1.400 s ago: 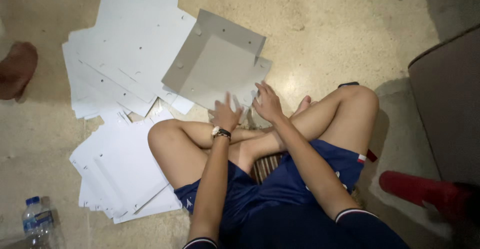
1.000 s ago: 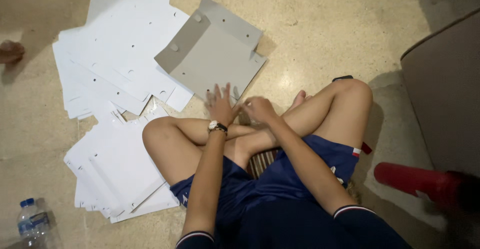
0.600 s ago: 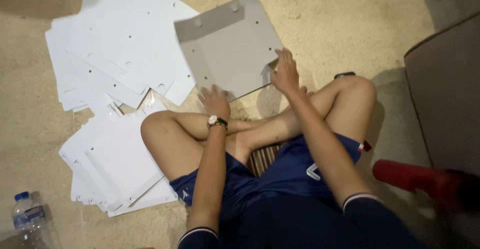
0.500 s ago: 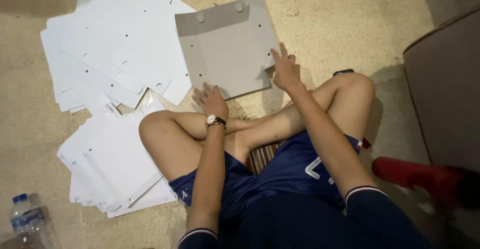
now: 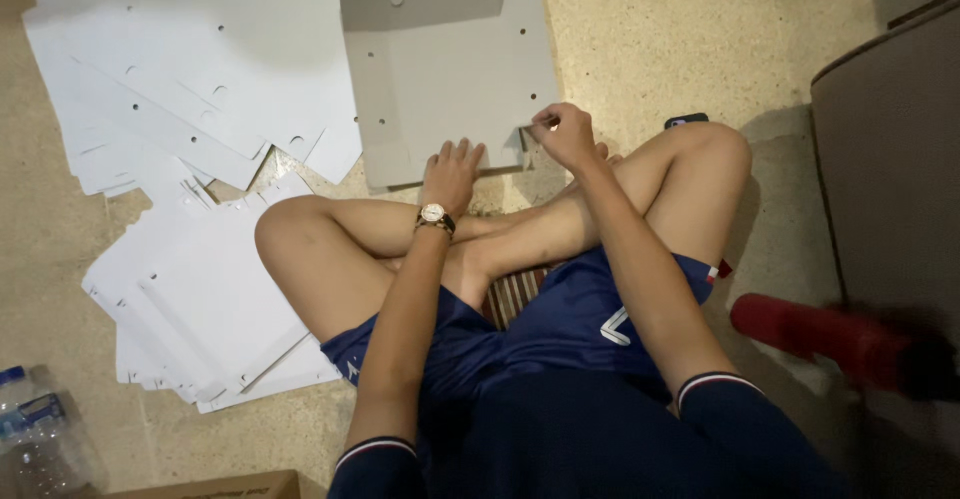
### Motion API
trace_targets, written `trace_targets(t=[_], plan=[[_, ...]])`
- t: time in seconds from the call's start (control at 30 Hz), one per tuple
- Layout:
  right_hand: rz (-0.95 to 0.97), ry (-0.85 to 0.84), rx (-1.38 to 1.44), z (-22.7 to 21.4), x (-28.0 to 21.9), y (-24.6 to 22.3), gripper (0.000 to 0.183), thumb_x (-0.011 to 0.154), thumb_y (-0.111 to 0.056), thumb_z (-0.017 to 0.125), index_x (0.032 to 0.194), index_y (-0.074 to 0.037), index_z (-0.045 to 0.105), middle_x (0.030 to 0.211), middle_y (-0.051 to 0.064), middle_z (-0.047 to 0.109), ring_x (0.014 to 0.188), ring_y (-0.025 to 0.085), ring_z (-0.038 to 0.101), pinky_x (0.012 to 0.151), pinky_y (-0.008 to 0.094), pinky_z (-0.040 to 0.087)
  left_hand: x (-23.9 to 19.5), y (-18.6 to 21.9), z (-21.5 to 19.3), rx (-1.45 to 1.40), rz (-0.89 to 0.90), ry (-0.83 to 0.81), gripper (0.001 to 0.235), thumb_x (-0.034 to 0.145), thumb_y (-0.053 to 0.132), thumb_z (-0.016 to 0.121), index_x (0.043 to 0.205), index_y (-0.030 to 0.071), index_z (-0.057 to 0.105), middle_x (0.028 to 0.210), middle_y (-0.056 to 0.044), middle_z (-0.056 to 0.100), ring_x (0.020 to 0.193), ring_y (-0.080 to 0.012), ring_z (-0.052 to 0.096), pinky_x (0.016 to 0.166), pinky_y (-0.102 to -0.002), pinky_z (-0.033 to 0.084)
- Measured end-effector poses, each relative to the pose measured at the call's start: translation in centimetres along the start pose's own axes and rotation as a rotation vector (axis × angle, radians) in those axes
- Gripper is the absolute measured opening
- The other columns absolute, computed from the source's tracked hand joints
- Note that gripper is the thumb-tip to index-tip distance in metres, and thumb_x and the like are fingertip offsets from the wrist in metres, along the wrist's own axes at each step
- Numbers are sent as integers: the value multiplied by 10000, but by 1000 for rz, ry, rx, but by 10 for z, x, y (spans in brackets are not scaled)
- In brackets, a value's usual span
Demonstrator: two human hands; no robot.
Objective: The person sits on the floor and assembles flat-packed cardboard boxes by folding the sides and inserting tabs into slots. They handle multiple white cardboard pieces, folding them into box shapes and placing the completed boxes on the floor.
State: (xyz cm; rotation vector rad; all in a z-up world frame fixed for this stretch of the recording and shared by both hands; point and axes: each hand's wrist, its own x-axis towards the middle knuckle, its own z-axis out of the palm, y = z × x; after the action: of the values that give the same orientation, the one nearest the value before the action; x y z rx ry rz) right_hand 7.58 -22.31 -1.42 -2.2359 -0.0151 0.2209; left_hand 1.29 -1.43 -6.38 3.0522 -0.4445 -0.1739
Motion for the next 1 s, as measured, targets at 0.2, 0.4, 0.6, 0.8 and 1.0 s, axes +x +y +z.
trace_targets(t=[0.2,0.4,0.6,0.8,1.0], plan=[[394,84,69,-31,-29,-66,183,761,-274,561,903,-207,653,881,-3,634,856,196,601,761,354,393,4,-11,13,-241,-80,196,273,946,265,369,1151,301,545,1051,21,624,1033,-194,570,870,-373,432],[577,101,280,-27,-22,-46,71,786,-208,527,760,-162,575,584,-18,484,555,123,518,543,301,369,-7,-6,-21,-264,-194,221,292,872,151,361,1061,255,558,859,-1,635,881,-200,620,805,-390,429],[629,93,475,-11,-7,-19,86,794,-141,508,802,-86,573,672,57,559,638,179,588,580,302,441,-11,1,-36,-148,-288,428,203,911,244,391,1052,206,533,769,-5,610,744,-193,614,730,-355,442],[444,-58,436,5,11,7,110,799,-157,542,858,-83,597,739,55,562,685,139,559,634,267,437,-7,2,-40,-114,-333,499,174,914,321,387,1036,234,476,835,57,532,823,-144,556,795,-329,403],[301,-93,253,1,1,-11,94,789,-182,567,813,-107,616,729,55,549,685,144,507,604,277,400,-6,-3,-20,-70,-346,534,97,916,278,427,918,203,488,856,35,534,915,-174,533,919,-428,343]])
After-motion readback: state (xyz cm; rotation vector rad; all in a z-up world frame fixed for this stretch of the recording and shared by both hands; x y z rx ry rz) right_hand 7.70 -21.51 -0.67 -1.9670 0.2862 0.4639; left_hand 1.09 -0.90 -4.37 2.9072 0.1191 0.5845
